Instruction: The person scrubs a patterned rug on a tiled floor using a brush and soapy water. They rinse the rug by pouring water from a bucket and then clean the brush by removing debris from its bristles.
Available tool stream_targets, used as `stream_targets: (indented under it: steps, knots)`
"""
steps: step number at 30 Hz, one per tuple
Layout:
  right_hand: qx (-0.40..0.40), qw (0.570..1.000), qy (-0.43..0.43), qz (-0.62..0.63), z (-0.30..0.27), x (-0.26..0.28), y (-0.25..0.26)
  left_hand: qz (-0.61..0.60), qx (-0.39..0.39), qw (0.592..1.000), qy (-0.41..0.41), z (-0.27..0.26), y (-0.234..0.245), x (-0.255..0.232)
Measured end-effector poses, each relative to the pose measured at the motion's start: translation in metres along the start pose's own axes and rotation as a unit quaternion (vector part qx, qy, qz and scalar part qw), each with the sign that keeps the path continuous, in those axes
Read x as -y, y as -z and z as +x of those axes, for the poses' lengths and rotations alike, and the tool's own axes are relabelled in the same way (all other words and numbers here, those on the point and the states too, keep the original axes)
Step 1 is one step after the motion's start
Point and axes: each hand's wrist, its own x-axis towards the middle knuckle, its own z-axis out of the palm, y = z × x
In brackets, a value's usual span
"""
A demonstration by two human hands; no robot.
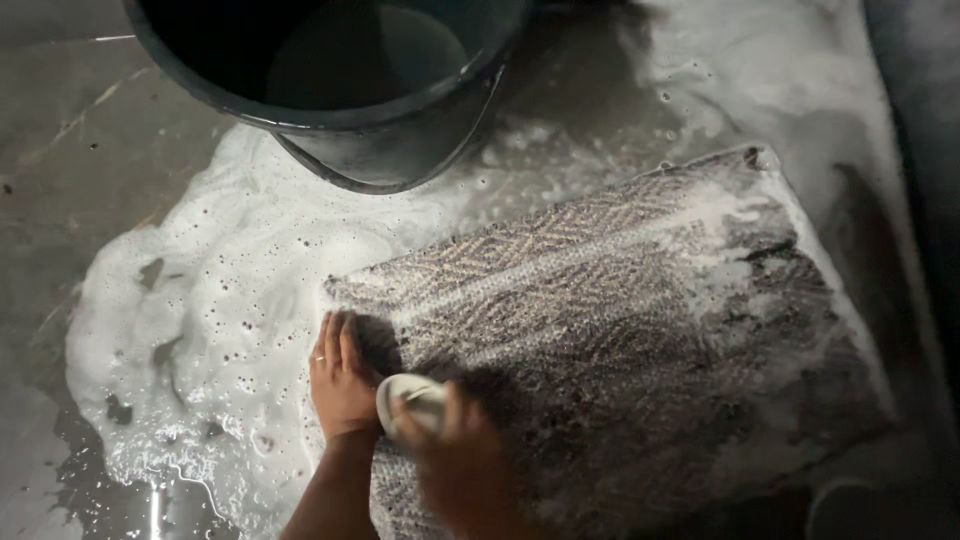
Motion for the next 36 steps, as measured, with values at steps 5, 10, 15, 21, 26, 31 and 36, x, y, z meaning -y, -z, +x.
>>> stream_targets:
  steps: [5, 10, 15, 21, 26, 31, 36]
  knots:
    - [-0.091, 0.991, -0.096, -0.025, -0.008, -0.167, 0.086, 0.006, 0.000, 1.000, -0.001, -0.002, -0.003, 0.003]
    - [-0.089, 0.932, -0.320, -0.143, 0.006, -0.205, 0.096, -0.006, -0.013, 1.000, -0.028, -0.001, -0.007, 0.005]
    - [-0.157, 0.986, -0.046, -0.042, 0.019, -0.021, 0.000, 0.011, -0.014, 1.000, -0.020, -0.001, -0.006, 0.002]
    - [0.065, 0.974, -0.179, 0.122, 0.050, -0.091, 0.038, 0.046, 0.002, 0.999, -0.015, -0.004, -0.005, 0.006]
    - [0.010, 0.905, -0.424, -0.035, 0.053, -0.214, 0.144, 0.084, 0.008, 0.996, -0.001, -0.007, -0.013, 0.008]
    - [-0.031, 0.930, -0.363, 0.049, 0.087, -0.115, 0.080, 0.080, -0.009, 0.997, -0.008, -0.007, -0.018, 0.013]
    - [0.153, 0.951, -0.208, 0.170, 0.090, 0.016, 0.042, 0.073, -0.002, 0.997, -0.023, -0.005, -0.005, 0.005]
